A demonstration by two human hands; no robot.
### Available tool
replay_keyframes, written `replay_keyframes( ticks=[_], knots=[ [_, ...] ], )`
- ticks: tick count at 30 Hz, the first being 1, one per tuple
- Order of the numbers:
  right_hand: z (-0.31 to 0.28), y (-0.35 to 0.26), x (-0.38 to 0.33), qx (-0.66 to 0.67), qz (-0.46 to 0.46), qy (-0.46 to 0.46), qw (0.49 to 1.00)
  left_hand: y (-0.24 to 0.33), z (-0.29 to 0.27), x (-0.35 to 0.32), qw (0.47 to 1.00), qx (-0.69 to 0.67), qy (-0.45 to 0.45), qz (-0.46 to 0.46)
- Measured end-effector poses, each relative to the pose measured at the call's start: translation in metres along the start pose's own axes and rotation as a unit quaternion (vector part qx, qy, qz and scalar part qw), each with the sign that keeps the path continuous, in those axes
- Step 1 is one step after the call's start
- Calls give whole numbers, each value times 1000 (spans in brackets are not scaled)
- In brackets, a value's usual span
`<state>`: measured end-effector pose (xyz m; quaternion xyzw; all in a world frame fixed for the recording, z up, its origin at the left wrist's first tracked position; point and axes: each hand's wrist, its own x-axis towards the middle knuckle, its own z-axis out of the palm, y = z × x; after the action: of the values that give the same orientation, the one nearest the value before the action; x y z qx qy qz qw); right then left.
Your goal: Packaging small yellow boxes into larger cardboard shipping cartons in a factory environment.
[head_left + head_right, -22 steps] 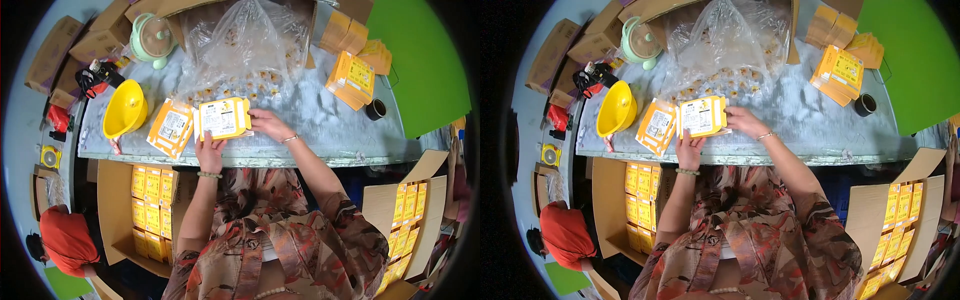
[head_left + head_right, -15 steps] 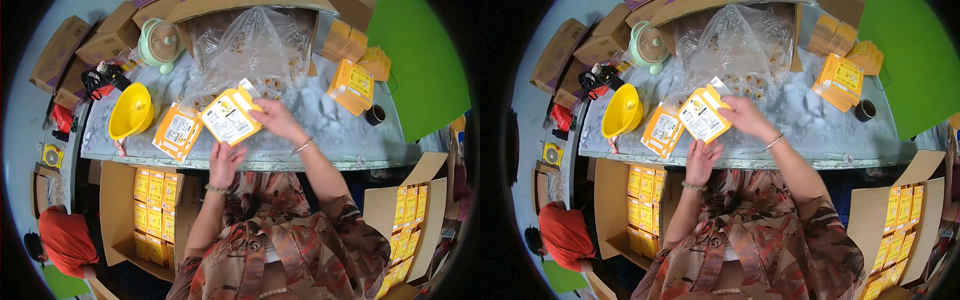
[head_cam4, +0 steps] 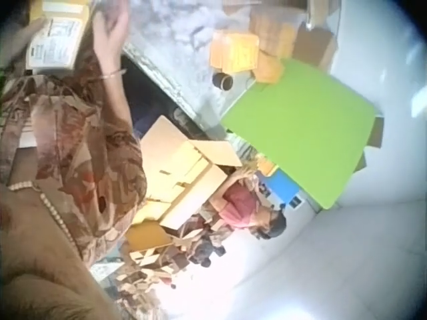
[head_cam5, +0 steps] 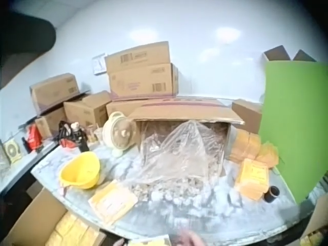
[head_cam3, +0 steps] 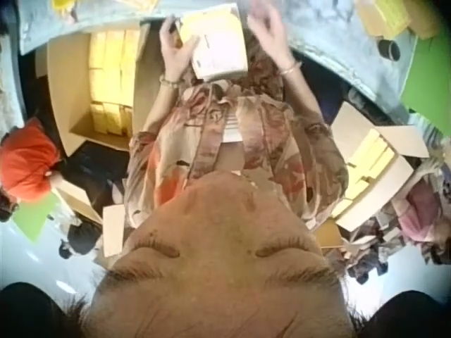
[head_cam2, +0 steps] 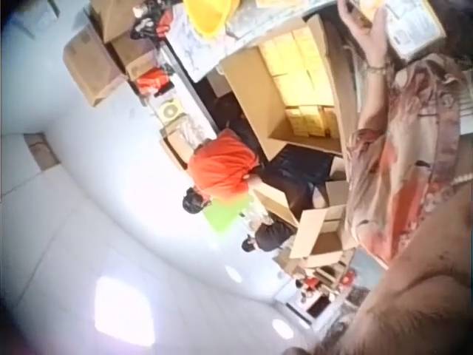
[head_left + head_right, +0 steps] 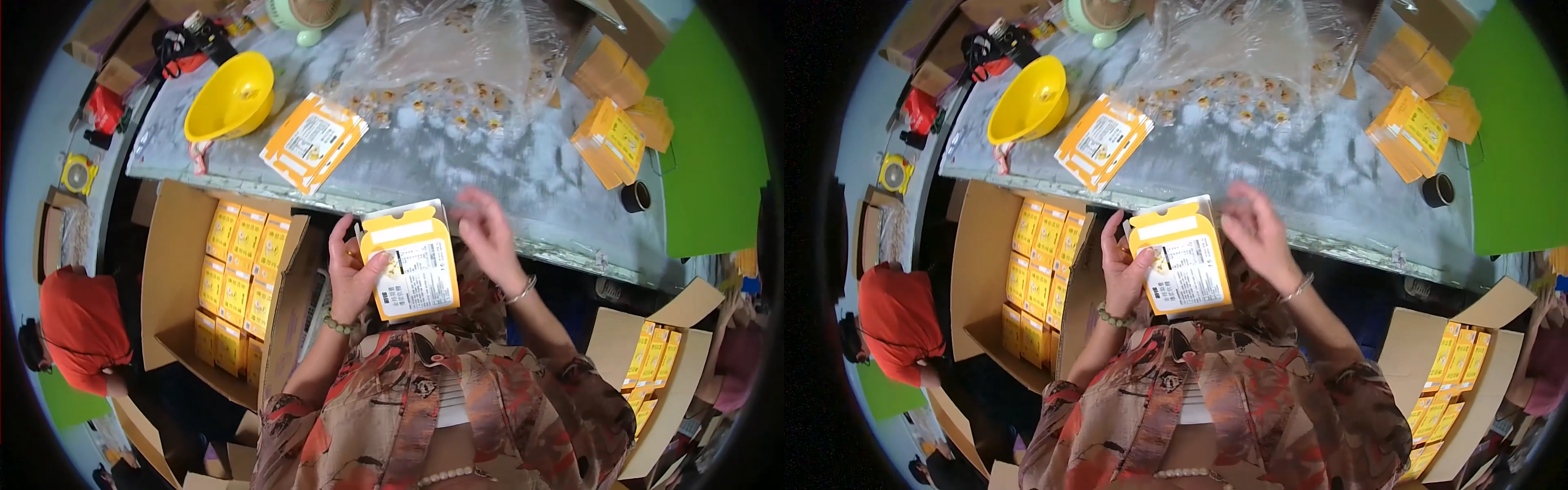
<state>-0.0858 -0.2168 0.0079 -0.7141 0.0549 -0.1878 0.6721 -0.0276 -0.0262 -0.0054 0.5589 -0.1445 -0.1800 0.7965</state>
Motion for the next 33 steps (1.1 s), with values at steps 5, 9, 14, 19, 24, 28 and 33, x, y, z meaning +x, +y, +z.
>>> replay_keyframes(
  ticks=[5, 9, 14, 19, 24, 28, 33],
  knots=[
    [22, 7, -28, -52, 29, -62, 996, -11, -9, -15, 996, 80, -13, 21],
    [11, 3, -22, -107, -17, -123, 986, -2, -17, -11, 977, 197, -76, -4],
    [7, -25, -26, -190, -41, -113, 974, 37, 15, -12, 995, 95, -15, 10],
    [0, -35, -23, -158, -130, -211, 956, 41, -4, -13, 943, 243, -183, 138],
    [-5, -24, -31, -112, -54, -228, 966, 40, -7, -16, 941, 256, -209, 72],
    [-4, -26, -20, -108, -49, -234, 965, 34, -6, -10, 942, 237, -198, 129],
    [0, -52, 18, -167, -283, -179, 927, 44, -31, 4, 979, 4, -14, -203]
  ],
)
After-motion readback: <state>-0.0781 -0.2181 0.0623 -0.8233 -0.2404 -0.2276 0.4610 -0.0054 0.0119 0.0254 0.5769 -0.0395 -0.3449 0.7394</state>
